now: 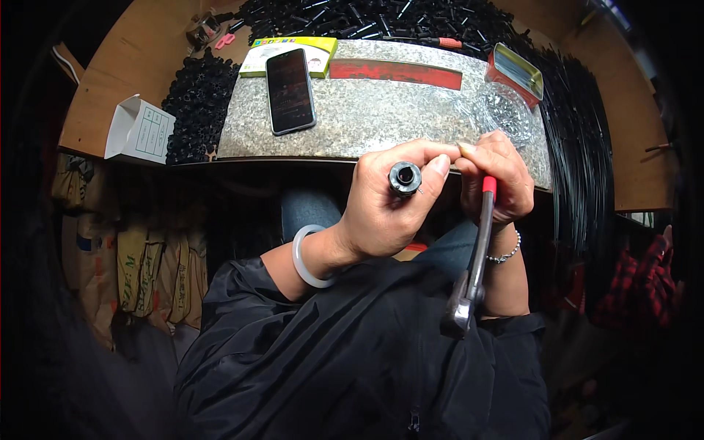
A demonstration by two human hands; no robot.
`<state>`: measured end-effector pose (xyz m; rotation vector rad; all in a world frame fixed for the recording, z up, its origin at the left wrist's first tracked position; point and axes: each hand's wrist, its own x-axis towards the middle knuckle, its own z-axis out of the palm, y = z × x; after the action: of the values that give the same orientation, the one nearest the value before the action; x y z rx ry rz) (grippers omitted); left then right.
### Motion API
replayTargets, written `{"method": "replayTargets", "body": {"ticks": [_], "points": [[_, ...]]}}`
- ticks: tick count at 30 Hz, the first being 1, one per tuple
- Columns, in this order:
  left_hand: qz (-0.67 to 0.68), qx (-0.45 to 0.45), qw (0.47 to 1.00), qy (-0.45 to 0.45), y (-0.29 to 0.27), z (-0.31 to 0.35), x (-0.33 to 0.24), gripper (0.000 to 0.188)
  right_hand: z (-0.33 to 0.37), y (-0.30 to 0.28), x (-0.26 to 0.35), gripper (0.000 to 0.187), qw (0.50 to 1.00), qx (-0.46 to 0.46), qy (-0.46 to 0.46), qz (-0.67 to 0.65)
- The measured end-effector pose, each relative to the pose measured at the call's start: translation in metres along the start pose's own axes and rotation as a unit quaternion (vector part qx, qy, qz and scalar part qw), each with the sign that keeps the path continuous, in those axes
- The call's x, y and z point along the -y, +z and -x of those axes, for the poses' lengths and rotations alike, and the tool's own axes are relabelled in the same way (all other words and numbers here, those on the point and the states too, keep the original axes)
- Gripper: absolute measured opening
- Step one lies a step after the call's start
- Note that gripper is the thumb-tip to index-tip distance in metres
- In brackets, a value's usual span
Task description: Assembling umbrella ribs into a central hub using pliers.
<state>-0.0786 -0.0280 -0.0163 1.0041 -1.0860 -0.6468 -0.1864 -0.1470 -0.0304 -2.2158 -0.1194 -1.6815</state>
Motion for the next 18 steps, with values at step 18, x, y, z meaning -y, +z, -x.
{"method": "replayTargets", "body": {"ticks": [18], "points": [[-0.023, 0.026, 0.996, 0.076, 0.000, -0.004, 0.013, 0.045, -0.017, 0.009, 0.035, 0.030, 0.997, 0.071, 0.015, 0.013]]}}
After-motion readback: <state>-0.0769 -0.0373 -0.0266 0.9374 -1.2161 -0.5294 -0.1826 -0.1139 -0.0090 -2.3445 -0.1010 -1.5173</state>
